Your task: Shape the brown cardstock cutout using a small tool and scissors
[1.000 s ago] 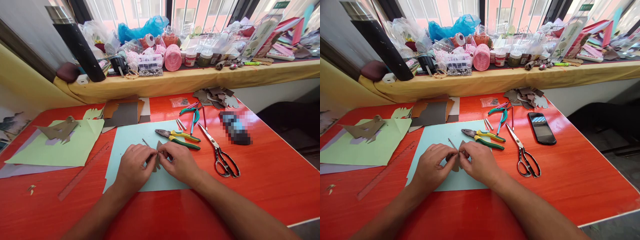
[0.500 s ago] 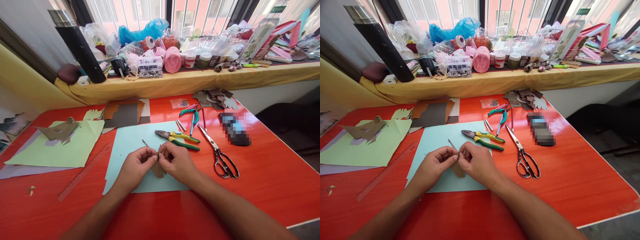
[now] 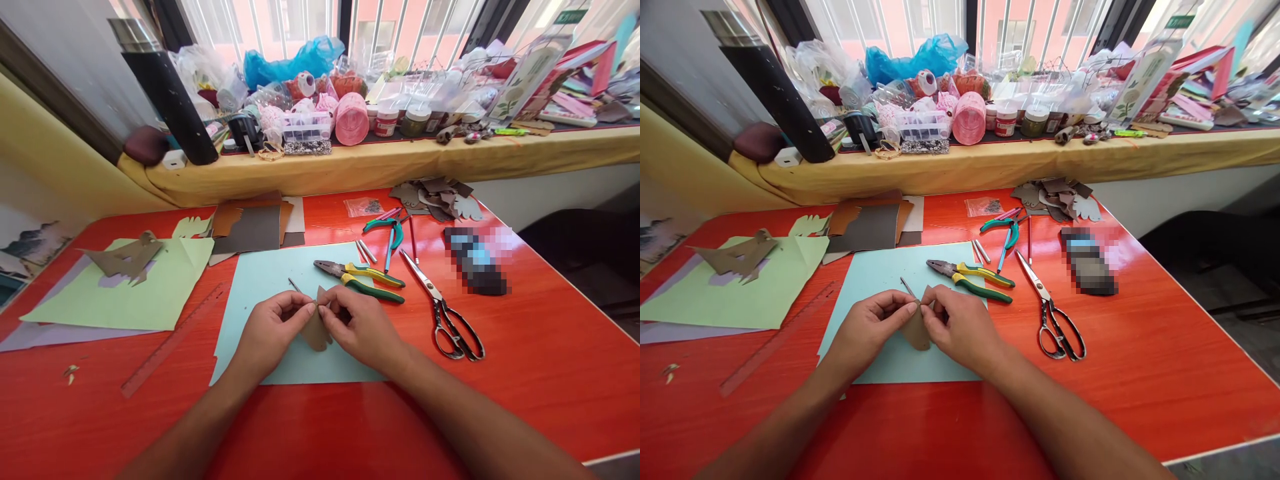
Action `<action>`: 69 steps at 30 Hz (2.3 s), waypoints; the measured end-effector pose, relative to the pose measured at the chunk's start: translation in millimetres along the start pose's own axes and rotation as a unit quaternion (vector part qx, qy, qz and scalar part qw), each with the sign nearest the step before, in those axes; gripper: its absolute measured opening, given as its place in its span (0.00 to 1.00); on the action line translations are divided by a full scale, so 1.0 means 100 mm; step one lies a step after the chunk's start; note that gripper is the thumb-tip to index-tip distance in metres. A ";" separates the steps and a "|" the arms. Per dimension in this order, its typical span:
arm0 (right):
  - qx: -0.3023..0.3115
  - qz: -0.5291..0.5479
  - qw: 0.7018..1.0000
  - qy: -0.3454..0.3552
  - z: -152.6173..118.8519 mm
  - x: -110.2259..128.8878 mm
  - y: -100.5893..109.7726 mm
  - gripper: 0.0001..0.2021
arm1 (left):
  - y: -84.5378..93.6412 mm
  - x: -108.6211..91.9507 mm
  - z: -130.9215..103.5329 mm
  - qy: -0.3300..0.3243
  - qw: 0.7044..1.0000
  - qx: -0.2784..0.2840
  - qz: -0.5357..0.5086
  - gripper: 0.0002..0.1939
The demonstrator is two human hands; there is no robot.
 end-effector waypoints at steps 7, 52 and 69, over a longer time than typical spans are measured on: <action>0.003 0.010 1.000 -0.010 -0.01 0.00 -0.01 0.02 | 0.00 -0.06 -0.10 -0.138 0.981 -0.047 0.124 0.08; -0.056 0.038 0.996 -0.064 0.06 0.01 0.19 0.03 | 0.01 0.12 0.02 -0.016 0.999 -0.023 -0.016 0.16; -0.030 -0.343 0.920 -0.186 -0.83 -0.29 1.59 0.14 | 0.08 0.19 0.05 -0.030 0.998 -0.042 -0.039 0.17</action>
Point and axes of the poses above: each hand's wrist, its own z-axis towards the middle knuckle, its own y-axis out of the back of the hand, x = y × z, the point moved 4 cm from there along z, towards the middle knuckle, and after that the axes turned 11 degrees about -x, right-handed, at the moved point
